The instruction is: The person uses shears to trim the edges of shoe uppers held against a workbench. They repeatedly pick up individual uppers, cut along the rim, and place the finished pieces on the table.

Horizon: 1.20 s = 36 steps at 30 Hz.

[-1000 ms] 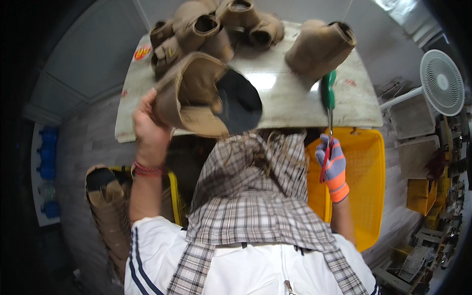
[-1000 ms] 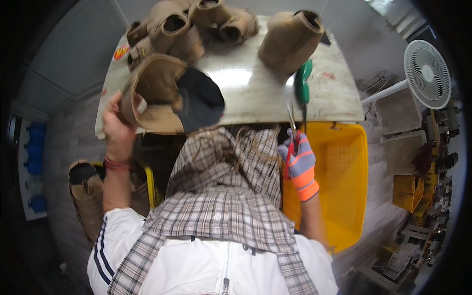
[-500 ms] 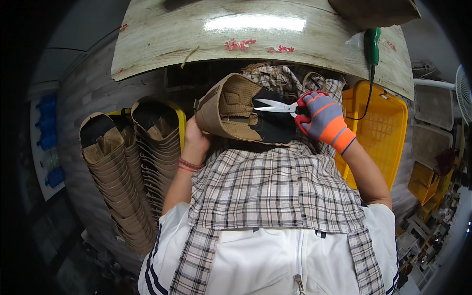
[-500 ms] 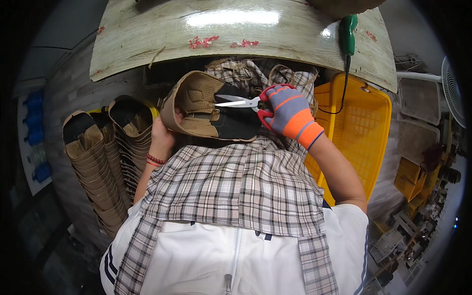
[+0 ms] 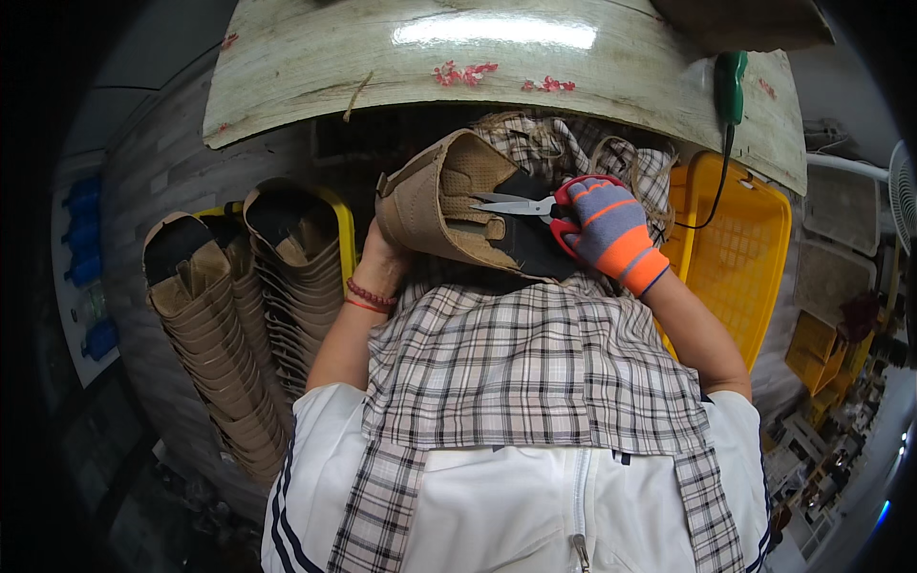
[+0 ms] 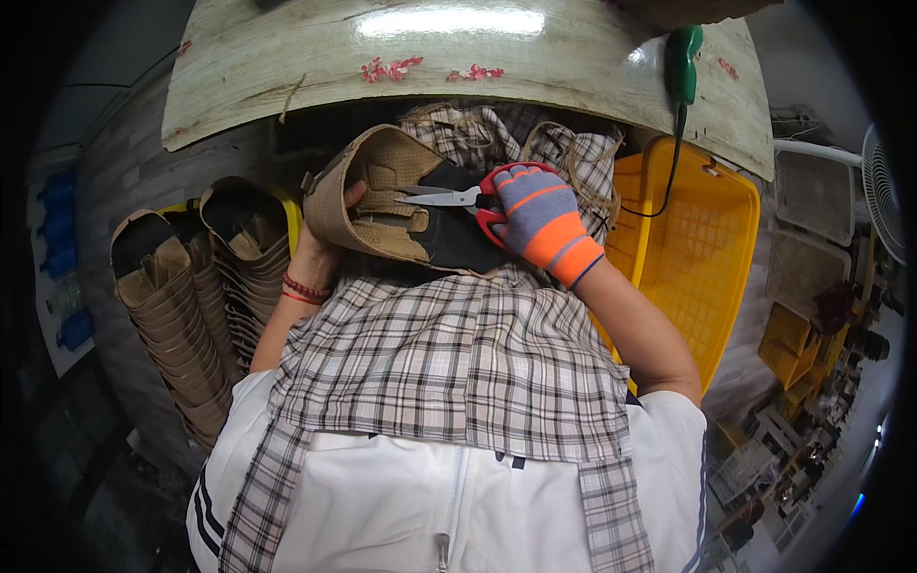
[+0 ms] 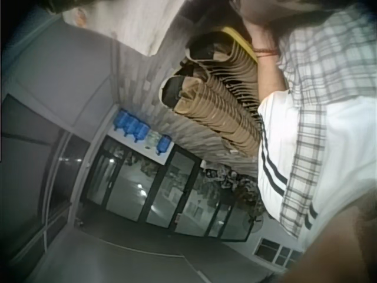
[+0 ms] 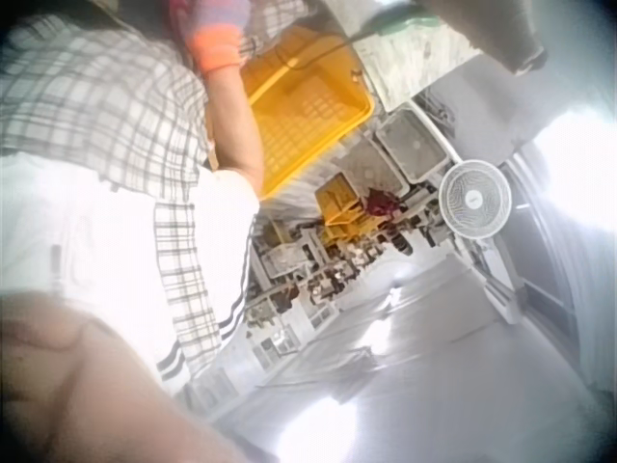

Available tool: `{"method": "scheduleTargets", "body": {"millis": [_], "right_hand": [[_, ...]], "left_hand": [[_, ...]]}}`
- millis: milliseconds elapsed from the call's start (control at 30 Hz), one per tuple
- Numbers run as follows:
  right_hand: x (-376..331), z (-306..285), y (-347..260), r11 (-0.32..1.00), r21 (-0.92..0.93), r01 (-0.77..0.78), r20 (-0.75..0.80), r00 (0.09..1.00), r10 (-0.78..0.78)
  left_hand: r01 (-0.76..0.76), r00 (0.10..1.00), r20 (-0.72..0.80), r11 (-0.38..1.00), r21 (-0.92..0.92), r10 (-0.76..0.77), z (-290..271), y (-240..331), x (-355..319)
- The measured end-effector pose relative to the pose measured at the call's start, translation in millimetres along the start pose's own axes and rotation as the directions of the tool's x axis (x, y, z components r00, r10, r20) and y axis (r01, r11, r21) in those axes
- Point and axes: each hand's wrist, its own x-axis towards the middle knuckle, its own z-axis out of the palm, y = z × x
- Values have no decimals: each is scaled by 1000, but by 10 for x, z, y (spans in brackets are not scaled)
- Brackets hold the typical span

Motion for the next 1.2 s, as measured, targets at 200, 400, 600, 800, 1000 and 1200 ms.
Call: {"method": "scheduleTargets", "body": {"millis": [200,400,600,800,1000,1200], "right_hand": [[-199,16,126,991,48,-129,-29,991,130],[-6,-141,-32,999,32,35,-162,986,-29],[46,-115,-58,999,8,46,-104,994,-45],[-9,-159,-145,999,-50,-14,-29,1000,13],[-46,-144,-230,970,-1,-243,155,958,240],[-61,-62,-191,982,139,-127,70,991,118]], "left_hand": [[-10,999,-32,998,-59,8,-58,-82,9],[-43,998,-39,997,-62,41,-7,-87,-30],[-32,998,-53,996,-81,28,87,-73,-114],[-17,999,-39,991,-135,12,98,-88,-111],[-25,998,-66,997,-75,20,144,-68,-147],[-33,997,-72,996,-86,27,112,-78,-152]]}}
